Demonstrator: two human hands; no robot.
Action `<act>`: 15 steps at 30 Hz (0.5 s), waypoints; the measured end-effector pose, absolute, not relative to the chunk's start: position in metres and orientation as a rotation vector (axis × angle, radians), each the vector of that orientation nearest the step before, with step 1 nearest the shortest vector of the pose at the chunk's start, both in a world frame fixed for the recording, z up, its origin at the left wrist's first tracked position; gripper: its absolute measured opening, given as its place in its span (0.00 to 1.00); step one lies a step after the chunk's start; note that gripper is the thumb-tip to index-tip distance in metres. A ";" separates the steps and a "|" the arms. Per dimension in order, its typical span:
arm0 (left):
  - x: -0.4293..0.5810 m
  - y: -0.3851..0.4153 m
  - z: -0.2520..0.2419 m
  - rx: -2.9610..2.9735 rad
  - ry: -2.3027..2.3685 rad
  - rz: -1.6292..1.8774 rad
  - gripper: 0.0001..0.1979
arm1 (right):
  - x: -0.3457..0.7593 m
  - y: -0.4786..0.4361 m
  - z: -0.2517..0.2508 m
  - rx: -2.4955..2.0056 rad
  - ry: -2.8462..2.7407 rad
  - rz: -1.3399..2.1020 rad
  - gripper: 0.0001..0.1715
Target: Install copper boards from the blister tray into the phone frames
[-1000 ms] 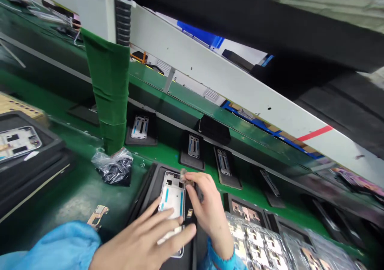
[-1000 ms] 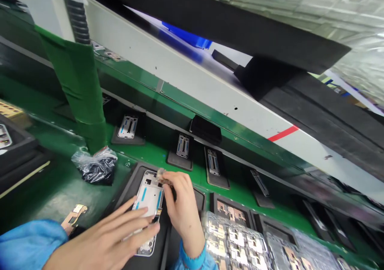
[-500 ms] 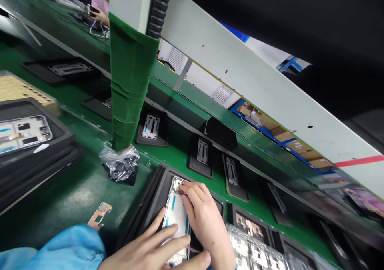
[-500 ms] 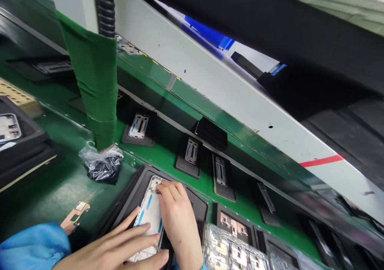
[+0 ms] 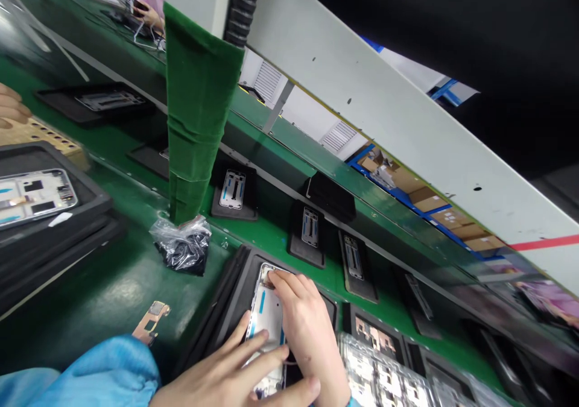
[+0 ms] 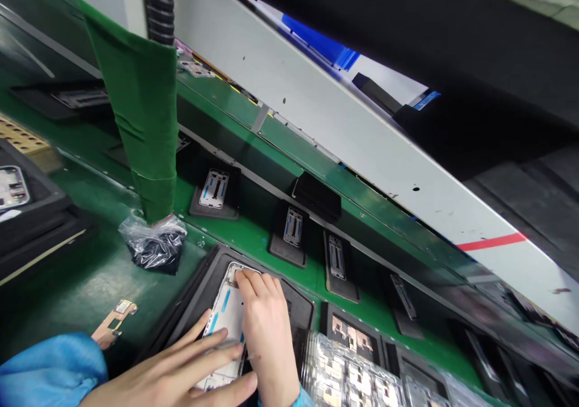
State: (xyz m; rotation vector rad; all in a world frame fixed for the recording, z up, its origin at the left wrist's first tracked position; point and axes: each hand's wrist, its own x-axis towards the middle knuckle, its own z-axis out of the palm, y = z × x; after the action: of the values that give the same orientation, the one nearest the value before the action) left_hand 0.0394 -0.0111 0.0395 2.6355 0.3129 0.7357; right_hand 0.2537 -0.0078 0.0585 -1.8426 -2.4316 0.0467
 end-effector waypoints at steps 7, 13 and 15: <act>0.042 -0.024 0.038 2.573 0.475 0.846 0.26 | 0.247 -0.006 0.063 -1.873 -2.502 0.078 0.24; 0.021 -0.008 0.032 2.190 1.040 0.571 0.26 | 0.296 -0.025 0.086 -1.975 -2.210 0.217 0.34; 0.017 0.007 0.035 1.989 1.186 0.377 0.25 | 0.327 -0.013 0.090 -2.294 -1.817 0.097 0.28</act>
State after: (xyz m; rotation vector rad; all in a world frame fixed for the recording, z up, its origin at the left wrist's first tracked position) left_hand 0.0169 0.0066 0.0346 1.9888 1.1857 0.3768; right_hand 0.3269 -0.0131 0.0901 -2.2936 -1.8171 0.0969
